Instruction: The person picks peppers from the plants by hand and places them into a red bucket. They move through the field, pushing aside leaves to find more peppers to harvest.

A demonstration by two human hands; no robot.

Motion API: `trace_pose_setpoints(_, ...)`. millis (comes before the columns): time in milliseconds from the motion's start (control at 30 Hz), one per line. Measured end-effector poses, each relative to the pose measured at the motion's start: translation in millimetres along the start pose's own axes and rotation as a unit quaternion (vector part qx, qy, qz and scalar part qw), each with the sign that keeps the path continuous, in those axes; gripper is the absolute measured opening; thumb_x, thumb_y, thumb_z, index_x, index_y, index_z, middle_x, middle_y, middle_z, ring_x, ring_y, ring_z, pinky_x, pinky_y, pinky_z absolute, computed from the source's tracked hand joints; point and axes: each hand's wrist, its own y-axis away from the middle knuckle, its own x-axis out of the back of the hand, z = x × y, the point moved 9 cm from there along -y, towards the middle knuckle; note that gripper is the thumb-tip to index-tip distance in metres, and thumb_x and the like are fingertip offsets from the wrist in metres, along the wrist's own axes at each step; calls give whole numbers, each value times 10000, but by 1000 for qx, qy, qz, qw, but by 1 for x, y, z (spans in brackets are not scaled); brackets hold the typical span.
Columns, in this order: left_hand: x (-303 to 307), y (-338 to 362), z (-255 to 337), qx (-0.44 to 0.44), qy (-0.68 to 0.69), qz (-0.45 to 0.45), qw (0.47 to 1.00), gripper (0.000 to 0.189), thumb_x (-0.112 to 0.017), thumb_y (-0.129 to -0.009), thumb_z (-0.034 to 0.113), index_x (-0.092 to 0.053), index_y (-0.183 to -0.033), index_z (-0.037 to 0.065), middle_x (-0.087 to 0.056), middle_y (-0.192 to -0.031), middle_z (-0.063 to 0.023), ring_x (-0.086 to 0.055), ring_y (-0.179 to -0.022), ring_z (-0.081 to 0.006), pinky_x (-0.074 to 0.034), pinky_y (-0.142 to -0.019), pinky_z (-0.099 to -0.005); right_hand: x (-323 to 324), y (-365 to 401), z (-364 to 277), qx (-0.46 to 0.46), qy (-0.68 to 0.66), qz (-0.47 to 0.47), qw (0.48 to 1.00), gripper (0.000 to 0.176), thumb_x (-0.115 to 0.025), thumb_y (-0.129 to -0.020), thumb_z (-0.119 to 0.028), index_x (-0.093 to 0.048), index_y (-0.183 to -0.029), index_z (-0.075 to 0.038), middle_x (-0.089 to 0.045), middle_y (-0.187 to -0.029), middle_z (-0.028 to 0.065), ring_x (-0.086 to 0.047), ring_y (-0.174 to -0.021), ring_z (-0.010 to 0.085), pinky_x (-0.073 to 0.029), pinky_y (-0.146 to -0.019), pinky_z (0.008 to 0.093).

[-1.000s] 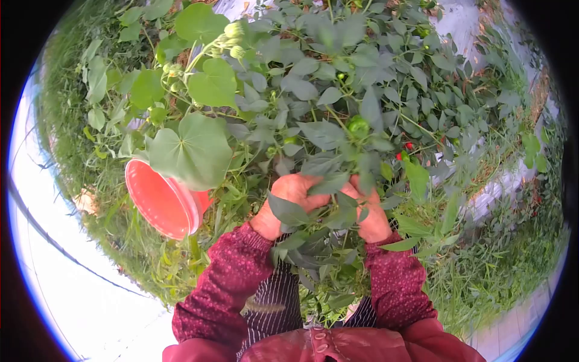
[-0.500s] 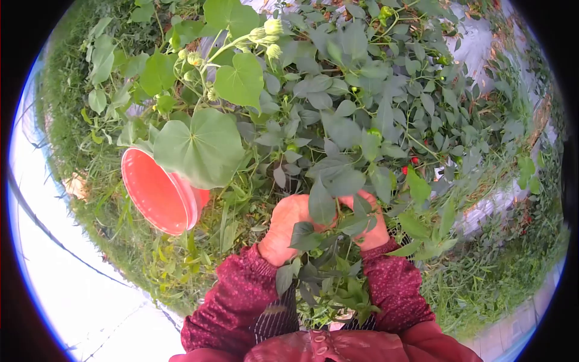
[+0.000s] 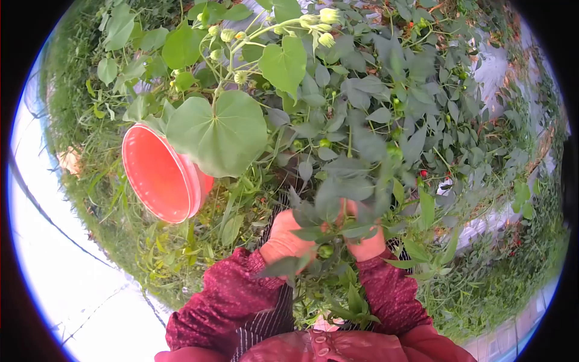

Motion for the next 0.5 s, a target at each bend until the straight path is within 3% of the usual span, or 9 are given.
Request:
trace_pose_setpoints(33, 20, 5, -8, -123, -155, 18, 980, 172, -609, -776, 60, -641, -943, 28, -650, -911, -75, -611, -775, -222, -495, -686, -346, -3, -3, -3, -23, -266, -35, 963, 271, -485, -936, -207, -518, -1150, -44, -596, -980, 63, -548, -995, 180, -469, -832, 379)
trace_pose_setpoints(100, 21, 31, 2, -346, -443, 55, 825, 176, -591, -776, 100, -663, -935, 81, -664, -810, -68, -621, -744, -273, -484, -714, -397, 24, -14, -43, 126, -207, 86, 966, 241, -519, -912, -254, -538, -1059, -64, -584, -919, 61, -557, -888, 171, -476, -814, 389)
trace_pose_setpoints(200, 51, 22, 23, -167, -622, 67, 762, 258, -588, -724, 63, -663, -965, 121, -636, -783, -117, -619, -687, -298, -500, -610, -367, 11, -13, -28, 67, -203, 82, 973, 182, -557, -879, -256, -556, -964, -95, -570, -892, 40, -524, -762, 160, -453, -700, 343)
trace_pose_setpoints(233, 46, 36, 61, -165, -676, 158, 700, 236, -632, -716, 106, -663, -950, 116, -626, -749, -115, -617, -663, -306, -501, -608, -384, 8, -15, -21, 56, -217, 63, 972, 182, -563, -871, -260, -557, -961, -101, -564, -888, 34, -510, -733, 161, -435, -656, 329)
trace_pose_setpoints(267, 52, 50, 86, -207, -626, 203, 724, 220, -658, -724, 134, -662, -943, 109, -635, -763, -123, -625, -670, -302, -506, -622, -389, 5, -18, -20, 50, -235, 44, 970, 182, -569, -864, -263, -558, -958, -108, -559, -884, 29, -495, -704, 163, -416, -613, 314)
trace_pose_setpoints(333, 89, 83, 109, -289, -617, 296, 669, 105, -641, -789, 118, -646, -884, 74, -664, -774, -104, -639, -616, -224, -510, -568, -332, 10, -18, -21, 32, -272, 48, 961, 192, -570, -860, -271, -555, -951, -103, -548, -873, 31, -487, -698, 164, -416, -612, 315)
trace_pose_setpoints(367, 109, 95, 121, -208, -618, 324, 685, 100, -643, -798, 108, -643, -892, 73, -666, -720, -59, -609, -540, -164, -499, -517, -296, 12, -16, -19, 7, -306, 54, 950, 203, -570, -856, -279, -552, -943, -98, -538, -862, 34, -478, -692, 165, -415, -611, 316)
trace_pose_setpoints(400, 132, 111, 130, -258, -707, 368, 547, 129, -639, -810, 139, -642, -928, 87, -666, -689, -22, -583, -500, -136, -494, -500, -277, 4, -15, -25, 19, -317, 49, 947, 181, -575, -859, -257, -553, -928, -91, -520, -821, 23, -461, -687, 156, -412, -622, 322)
trace_pose_setpoints(500, 215, 123, 150, -154, -738, 429, 498, 249, -616, -822, 171, -612, -1052, 76, -663, -882, -101, -650, -730, -265, -522, -633, -344, 0, -15, -21, -11, -143, 76, 987, 145, -560, -878, -213, -553, -926, -77, -535, -810, 19, -485, -724, 145, -412, -622, 311)
